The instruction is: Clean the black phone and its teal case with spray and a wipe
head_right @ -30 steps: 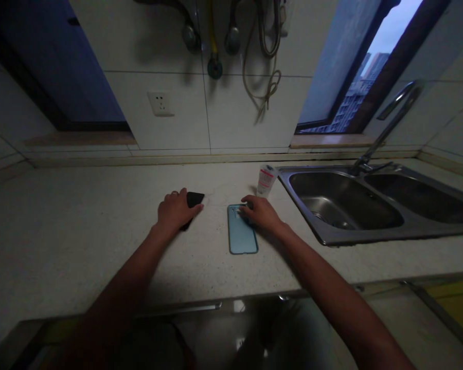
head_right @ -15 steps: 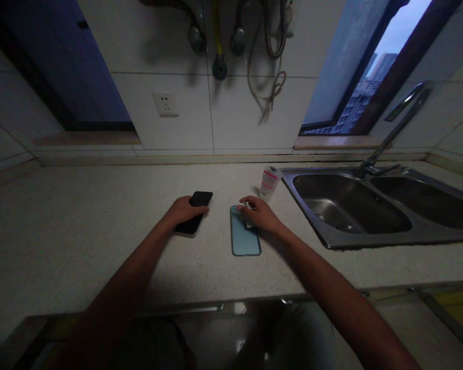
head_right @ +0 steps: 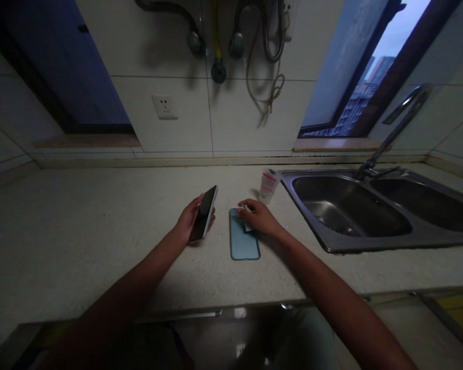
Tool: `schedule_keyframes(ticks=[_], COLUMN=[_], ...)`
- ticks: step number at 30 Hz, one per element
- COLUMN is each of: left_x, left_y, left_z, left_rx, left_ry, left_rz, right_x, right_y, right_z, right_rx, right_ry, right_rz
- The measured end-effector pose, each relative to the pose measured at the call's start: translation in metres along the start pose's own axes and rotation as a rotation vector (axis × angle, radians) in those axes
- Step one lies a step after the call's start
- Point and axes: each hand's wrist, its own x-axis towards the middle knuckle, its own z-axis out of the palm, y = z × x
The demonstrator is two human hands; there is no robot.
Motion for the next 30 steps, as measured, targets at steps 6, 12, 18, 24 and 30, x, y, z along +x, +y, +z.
schedule_keyframes(ticks=[6,12,18,24,30], left_x=[-0.01,-0.007,-0.003,0.003,0.007], left_y=[0.0,-0.005,-0.01,-0.012,-0.013], left_z=[0.013,0.012,0.013,0.011,0.009], left_rx=[-0.37,-0.394,-0.41,-0.409,-0.382], left_ry=[-0.095,-0.148,-0.172,-0.212,-0.179], left_rz=[-0.097,-0.134,-0.153,-0.165,-0.166], right_x=[-0.001,0.002,0.001,0.02,0.035], right_y=[-0.006,-0.006,-0.007,-0.008,-0.028], right_z=[-0.002,-0.007,-0.003,0.011,0.052], right_rx=[0.134,0.337,0.579,0.442,0.007], right_ry=[0.01,0.145,0.056,0.274,0.154], right_rz=[0.023,0.184,0.22,0.036,-0.266])
